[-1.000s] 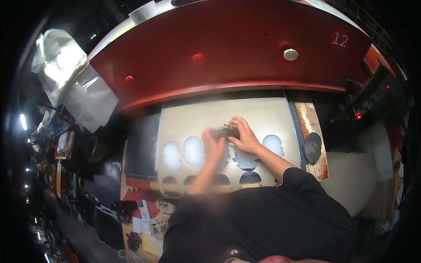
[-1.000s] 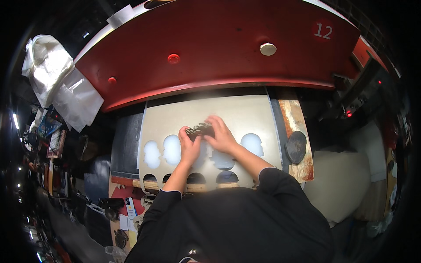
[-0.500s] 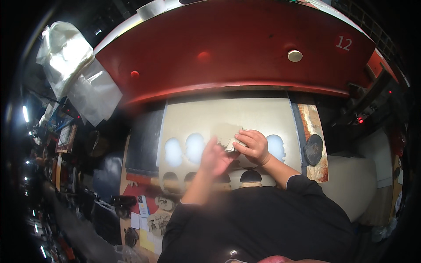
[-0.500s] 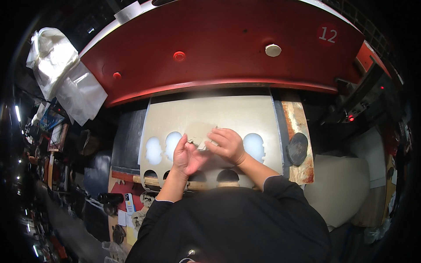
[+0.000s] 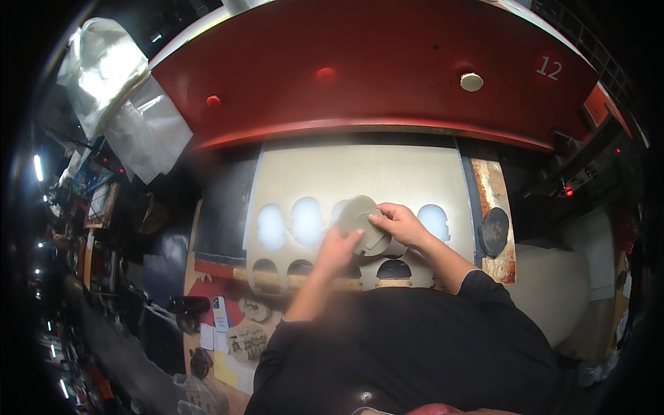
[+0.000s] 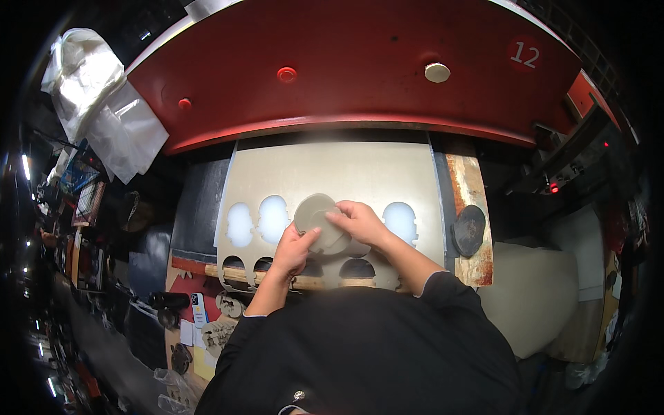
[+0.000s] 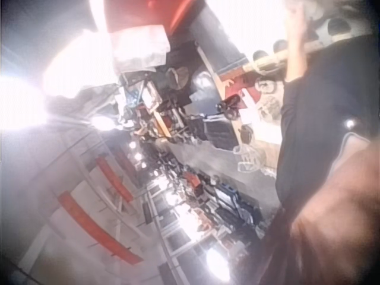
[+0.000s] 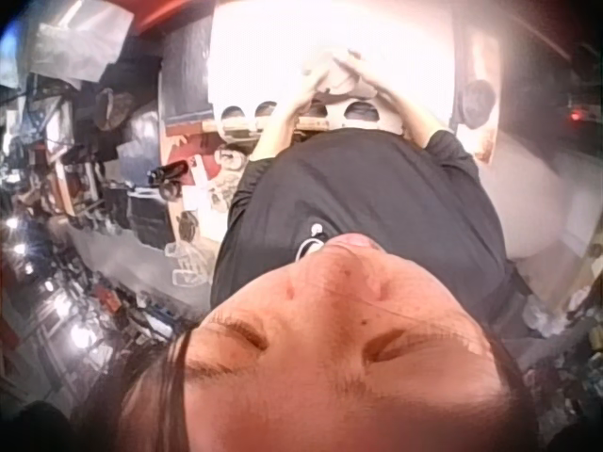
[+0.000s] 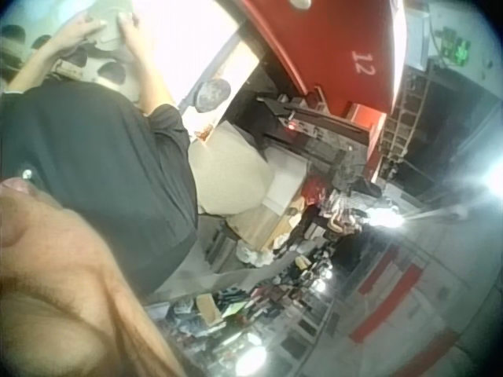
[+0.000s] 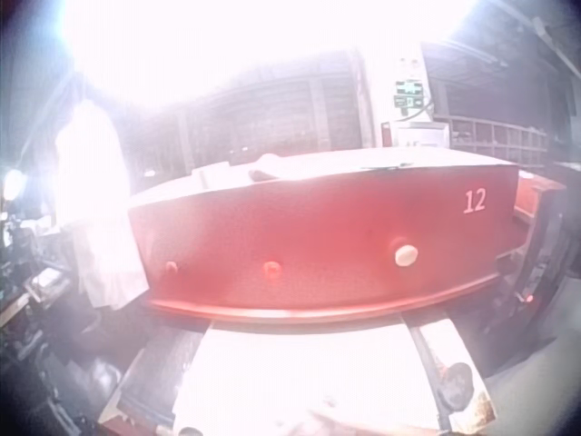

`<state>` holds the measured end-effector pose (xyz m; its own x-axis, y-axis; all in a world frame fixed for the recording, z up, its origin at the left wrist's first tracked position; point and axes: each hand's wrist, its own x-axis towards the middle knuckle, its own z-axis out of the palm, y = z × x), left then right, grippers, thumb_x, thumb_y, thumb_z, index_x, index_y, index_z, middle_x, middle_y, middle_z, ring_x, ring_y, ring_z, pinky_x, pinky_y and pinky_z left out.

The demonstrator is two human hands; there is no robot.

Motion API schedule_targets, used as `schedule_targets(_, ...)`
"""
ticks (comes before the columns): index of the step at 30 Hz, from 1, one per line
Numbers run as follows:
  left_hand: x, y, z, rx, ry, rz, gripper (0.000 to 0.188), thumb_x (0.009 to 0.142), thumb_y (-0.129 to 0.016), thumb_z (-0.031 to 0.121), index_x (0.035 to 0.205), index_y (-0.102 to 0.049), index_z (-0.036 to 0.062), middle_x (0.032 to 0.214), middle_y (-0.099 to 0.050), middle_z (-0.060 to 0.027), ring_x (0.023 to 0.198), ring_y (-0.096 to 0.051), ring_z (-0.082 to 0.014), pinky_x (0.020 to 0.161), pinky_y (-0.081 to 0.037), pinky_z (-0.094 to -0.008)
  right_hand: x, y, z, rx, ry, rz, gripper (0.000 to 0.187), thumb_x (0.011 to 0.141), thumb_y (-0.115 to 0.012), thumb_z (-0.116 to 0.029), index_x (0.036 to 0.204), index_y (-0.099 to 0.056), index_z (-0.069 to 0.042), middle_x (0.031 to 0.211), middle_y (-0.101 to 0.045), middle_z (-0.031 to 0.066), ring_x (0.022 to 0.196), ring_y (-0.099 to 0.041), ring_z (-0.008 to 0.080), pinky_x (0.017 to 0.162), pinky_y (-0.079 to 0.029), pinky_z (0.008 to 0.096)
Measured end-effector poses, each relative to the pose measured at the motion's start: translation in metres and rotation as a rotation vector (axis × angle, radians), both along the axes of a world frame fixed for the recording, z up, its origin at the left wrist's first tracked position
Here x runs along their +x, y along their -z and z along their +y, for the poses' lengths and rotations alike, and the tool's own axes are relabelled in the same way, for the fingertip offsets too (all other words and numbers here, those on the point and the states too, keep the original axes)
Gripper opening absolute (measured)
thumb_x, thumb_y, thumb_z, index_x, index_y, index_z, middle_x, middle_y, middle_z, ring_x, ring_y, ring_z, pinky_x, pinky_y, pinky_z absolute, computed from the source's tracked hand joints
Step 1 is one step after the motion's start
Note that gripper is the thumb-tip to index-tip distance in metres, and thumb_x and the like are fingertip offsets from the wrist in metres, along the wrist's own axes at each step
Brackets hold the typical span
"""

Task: The person places a clay-like disc into a mold cavity on a red press, closes the press, and removes a formed dark circular puck. This cycle repeats multiple times, with the person handling the clay discs and the finished pucks by hand.

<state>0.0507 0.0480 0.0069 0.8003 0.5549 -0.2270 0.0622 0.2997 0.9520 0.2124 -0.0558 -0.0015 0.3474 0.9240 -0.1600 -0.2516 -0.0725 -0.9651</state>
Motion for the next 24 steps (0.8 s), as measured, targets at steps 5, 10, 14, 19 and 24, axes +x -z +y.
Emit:
schedule_targets(5,0.0,-0.007,-0.005,0.062,-0.135,-0.036,0.032,0.093,-0.059,0.005,0.124,-0.054,-0.0005,0.114,-0.063,-0.0089,0.1,-0.061,-0.0158,0.086,-0.051,-0.0303,-0.008,-0.005,-0.003,0.037,0.018,-0.445,0.029,0.092,-0.065,-0.025,0.102,-0.065,0.003,0.082,-0.065,0.0031,0.073,-0.057,0.0074,0.064,-0.047,0.0237)
schedule_targets(10,-0.002,-0.013,-0.003,0.127,-0.075,0.004,0.034,0.092,-0.062,0.007,0.123,-0.054,-0.0009,0.112,-0.064,-0.0088,0.098,-0.061,-0.015,0.084,-0.052,-0.0298,-0.002,-0.013,0.001,0.044,-0.077,-0.118,0.027,0.093,-0.063,-0.026,0.094,-0.066,0.001,0.077,-0.064,0.0011,0.068,-0.056,0.0081,0.061,-0.046,0.0246)
schedule_targets(14,-0.002,-0.014,-0.005,0.204,-0.023,0.013,0.032,0.091,-0.063,0.01,0.121,-0.057,-0.0013,0.109,-0.065,-0.0085,0.097,-0.062,-0.0148,0.084,-0.052,-0.03,-0.002,-0.014,0.002,0.062,-0.008,-0.166,0.028,0.093,-0.063,-0.028,0.089,-0.066,0.0,0.072,-0.063,0.0008,0.065,-0.055,0.0086,0.059,-0.045,0.0257)
schedule_targets(19,0.0,-0.01,-0.006,0.366,-0.088,0.067,0.028,0.091,-0.064,0.011,0.116,-0.06,-0.0016,0.105,-0.067,-0.0085,0.095,-0.062,-0.0148,0.082,-0.051,-0.0292,-0.016,-0.01,-0.002,0.261,0.328,-0.901,0.025,0.087,-0.067,-0.027,0.079,-0.066,-0.003,0.063,-0.059,0.0124,0.058,-0.059,0.0246,0.055,-0.047,0.0329)
schedule_targets(24,0.004,-0.005,-0.011,0.465,-0.128,0.141,0.025,0.091,-0.063,0.009,0.113,-0.062,-0.0019,0.104,-0.067,-0.0077,0.094,-0.062,-0.0147,0.082,-0.05,-0.0289,-0.019,-0.004,-0.003,0.461,0.538,-1.298,0.021,0.075,-0.072,-0.022,0.066,-0.059,-0.008,0.056,-0.053,0.0094,0.051,-0.055,0.0288,0.049,-0.044,0.0397)
